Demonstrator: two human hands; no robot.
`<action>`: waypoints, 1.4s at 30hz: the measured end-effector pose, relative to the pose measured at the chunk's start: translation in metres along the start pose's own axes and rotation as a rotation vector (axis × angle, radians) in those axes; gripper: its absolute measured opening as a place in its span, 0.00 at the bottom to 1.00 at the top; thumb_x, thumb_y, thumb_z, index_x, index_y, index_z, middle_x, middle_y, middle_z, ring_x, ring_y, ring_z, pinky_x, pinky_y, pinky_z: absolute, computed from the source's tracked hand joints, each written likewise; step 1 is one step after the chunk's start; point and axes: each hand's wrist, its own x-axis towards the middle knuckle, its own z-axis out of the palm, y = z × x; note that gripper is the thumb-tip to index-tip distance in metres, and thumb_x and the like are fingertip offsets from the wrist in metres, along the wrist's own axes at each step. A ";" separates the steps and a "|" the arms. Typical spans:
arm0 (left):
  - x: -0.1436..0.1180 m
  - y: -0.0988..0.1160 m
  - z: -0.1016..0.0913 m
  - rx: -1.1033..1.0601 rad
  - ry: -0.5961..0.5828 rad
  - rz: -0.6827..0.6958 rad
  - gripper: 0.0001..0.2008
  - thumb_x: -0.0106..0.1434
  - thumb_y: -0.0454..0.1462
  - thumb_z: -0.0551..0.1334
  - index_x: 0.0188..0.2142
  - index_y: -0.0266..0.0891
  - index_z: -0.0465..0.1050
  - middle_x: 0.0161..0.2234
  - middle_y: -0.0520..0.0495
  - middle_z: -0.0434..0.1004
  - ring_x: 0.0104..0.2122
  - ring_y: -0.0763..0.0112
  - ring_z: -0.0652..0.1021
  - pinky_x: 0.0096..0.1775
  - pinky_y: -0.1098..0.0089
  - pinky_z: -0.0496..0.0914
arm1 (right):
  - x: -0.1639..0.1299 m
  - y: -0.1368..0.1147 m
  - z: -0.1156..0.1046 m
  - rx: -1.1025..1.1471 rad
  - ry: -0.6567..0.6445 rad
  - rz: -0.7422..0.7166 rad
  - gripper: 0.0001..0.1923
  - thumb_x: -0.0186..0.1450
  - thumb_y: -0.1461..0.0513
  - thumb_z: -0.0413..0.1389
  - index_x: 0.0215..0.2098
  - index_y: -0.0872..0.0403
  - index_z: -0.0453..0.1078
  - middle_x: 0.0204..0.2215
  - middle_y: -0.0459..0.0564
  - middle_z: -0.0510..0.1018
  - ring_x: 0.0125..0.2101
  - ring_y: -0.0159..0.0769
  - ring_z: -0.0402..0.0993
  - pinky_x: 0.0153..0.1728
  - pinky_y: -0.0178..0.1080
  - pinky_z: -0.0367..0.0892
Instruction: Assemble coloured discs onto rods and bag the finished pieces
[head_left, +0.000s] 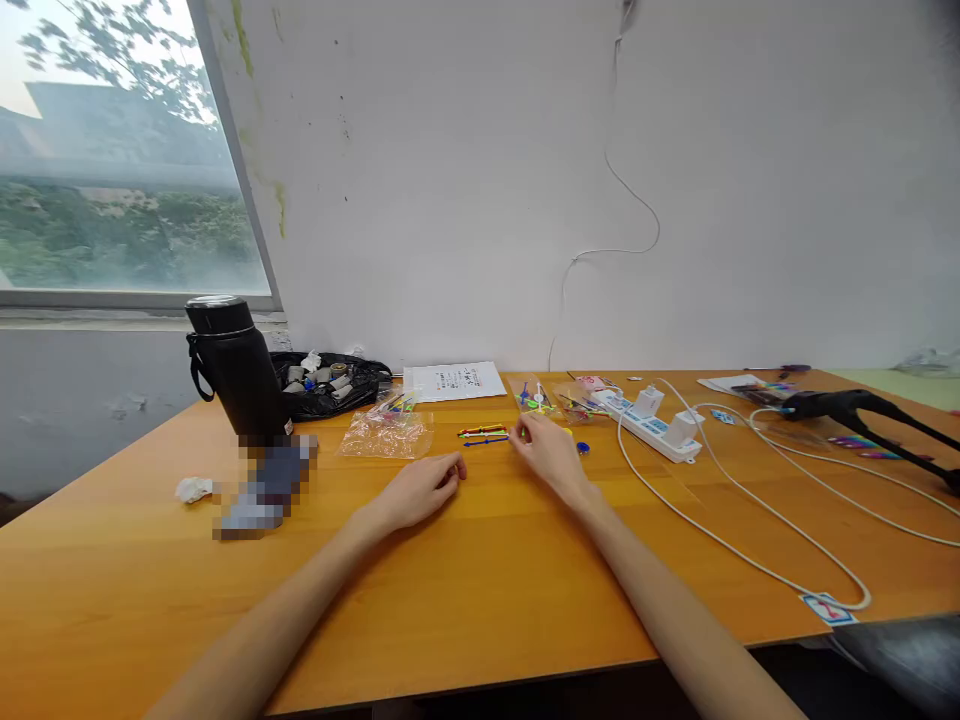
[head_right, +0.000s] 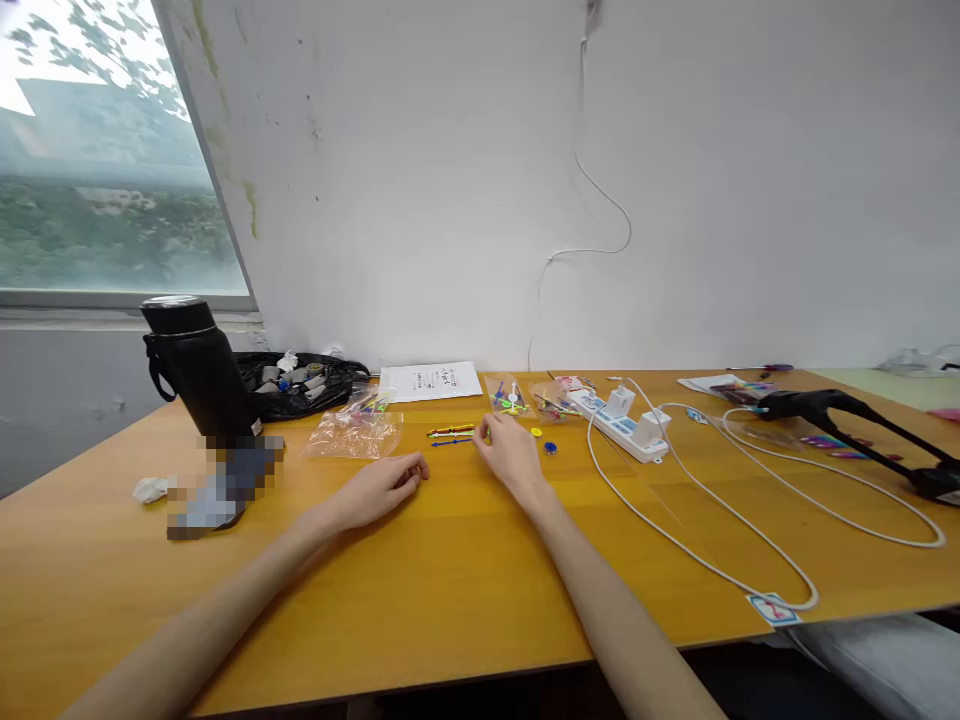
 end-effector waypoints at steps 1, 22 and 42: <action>0.000 0.000 0.000 -0.008 0.006 -0.010 0.11 0.69 0.39 0.51 0.43 0.44 0.72 0.39 0.45 0.79 0.36 0.60 0.76 0.39 0.66 0.65 | 0.001 0.005 -0.003 -0.019 0.011 0.026 0.10 0.71 0.59 0.51 0.34 0.53 0.70 0.37 0.49 0.79 0.34 0.36 0.73 0.31 0.35 0.55; 0.007 0.001 0.017 -0.783 0.063 -0.137 0.18 0.66 0.45 0.62 0.52 0.42 0.64 0.47 0.40 0.77 0.40 0.64 0.80 0.44 0.62 0.73 | -0.009 -0.026 0.013 0.709 -0.154 -0.280 0.08 0.67 0.64 0.56 0.44 0.54 0.72 0.44 0.52 0.74 0.44 0.35 0.74 0.43 0.36 0.73; 0.016 -0.003 0.022 -1.240 0.138 -0.366 0.18 0.60 0.44 0.71 0.45 0.39 0.70 0.41 0.40 0.84 0.40 0.64 0.85 0.56 0.56 0.73 | 0.013 -0.008 0.052 -0.235 0.080 -0.242 0.08 0.73 0.62 0.54 0.41 0.54 0.76 0.41 0.54 0.77 0.45 0.47 0.68 0.47 0.47 0.60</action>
